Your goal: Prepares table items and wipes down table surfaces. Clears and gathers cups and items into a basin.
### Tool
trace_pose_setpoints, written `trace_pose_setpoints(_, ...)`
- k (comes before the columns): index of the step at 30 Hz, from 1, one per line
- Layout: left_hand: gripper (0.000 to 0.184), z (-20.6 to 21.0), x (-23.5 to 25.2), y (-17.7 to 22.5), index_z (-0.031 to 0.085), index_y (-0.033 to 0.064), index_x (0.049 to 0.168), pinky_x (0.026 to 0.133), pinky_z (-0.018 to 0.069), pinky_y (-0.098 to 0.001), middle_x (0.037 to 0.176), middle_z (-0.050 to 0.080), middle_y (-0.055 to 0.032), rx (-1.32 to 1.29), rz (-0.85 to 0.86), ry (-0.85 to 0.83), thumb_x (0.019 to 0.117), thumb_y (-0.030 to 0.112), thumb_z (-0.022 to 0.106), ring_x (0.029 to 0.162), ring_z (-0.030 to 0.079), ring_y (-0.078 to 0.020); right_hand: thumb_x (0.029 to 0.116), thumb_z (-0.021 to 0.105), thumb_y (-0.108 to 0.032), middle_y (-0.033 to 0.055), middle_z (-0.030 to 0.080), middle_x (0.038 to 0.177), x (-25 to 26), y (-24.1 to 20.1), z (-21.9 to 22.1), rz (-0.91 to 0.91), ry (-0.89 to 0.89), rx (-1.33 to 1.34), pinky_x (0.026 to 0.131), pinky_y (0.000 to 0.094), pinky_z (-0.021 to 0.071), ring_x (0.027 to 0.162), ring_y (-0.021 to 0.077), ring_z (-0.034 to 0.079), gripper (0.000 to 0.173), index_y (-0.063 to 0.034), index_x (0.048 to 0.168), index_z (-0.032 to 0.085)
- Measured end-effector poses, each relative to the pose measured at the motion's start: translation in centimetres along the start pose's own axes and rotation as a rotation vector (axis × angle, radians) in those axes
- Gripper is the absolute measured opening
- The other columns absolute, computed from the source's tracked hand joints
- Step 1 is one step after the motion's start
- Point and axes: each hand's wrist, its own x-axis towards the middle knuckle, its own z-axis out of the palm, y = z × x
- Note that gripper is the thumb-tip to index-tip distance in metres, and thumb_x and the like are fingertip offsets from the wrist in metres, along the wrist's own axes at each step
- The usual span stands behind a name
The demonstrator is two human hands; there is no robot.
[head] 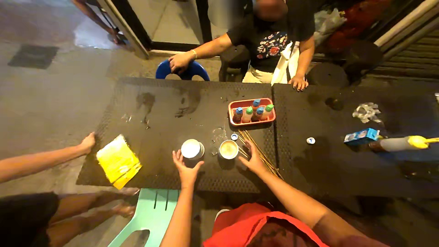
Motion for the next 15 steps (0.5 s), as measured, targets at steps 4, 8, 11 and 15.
trace_pose_setpoints(4, 0.126, -1.8, -5.9, 0.7, 0.005, -0.0073, 0.159, 0.114, 0.0385, -0.0508, 0.161, 0.026, -0.0325, 0.062, -0.078, -0.090, 0.0695, 0.027, 0.086, 0.149, 0.031, -0.0392, 0.0888, 0.076, -0.035, 0.0218, 0.037, 0.161, -1.0, -0.5, -4.7, 0.356, -0.182, -0.420, 0.118, 0.0532, 0.0385, 0.146, 0.0402, 0.040, 0.086, -0.0091, 0.159, 0.034)
trace_pose_setpoints(8, 0.107, -0.5, -11.1, 2.4, 0.009, -0.0154, 0.156, 0.113, 0.0380, -0.0497, 0.156, 0.029, -0.0412, 0.107, -0.061, -0.349, 0.0794, 0.016, 0.077, 0.145, 0.035, -0.0438, 0.0839, 0.079, -0.025, 0.0244, 0.037, 0.158, -0.9, -0.2, -4.7, 0.449, -0.286, -0.559, 0.110, 0.0654, 0.0399, 0.143, 0.0462, 0.039, 0.089, -0.0175, 0.160, 0.035)
trace_pose_setpoints(11, 0.093, 2.9, -11.4, 14.2, 0.004, -0.0169, 0.156, 0.122, 0.0302, -0.0387, 0.160, 0.020, -0.0392, 0.164, -0.388, -0.625, 0.0898, -0.002, 0.067, 0.151, 0.028, -0.0400, 0.0917, 0.067, -0.005, 0.0260, 0.042, 0.154, 0.7, -0.7, -3.9, 0.461, -0.255, -0.505, 0.108, 0.0654, 0.0422, 0.140, 0.0475, 0.043, 0.070, -0.0117, 0.156, 0.041)
trace_pose_setpoints(15, 0.081, 7.1, -11.9, 14.2, 0.013, -0.0183, 0.154, 0.118, 0.0365, -0.0407, 0.156, 0.029, -0.0409, 0.123, -0.281, -0.813, 0.0912, -0.005, 0.063, 0.144, 0.038, -0.0434, 0.1022, 0.048, 0.000, 0.0284, 0.047, 0.148, 2.1, -0.7, -4.2, 0.486, -0.204, -0.419, 0.105, 0.0625, 0.0464, 0.136, 0.0476, 0.049, 0.047, -0.0045, 0.149, 0.047)
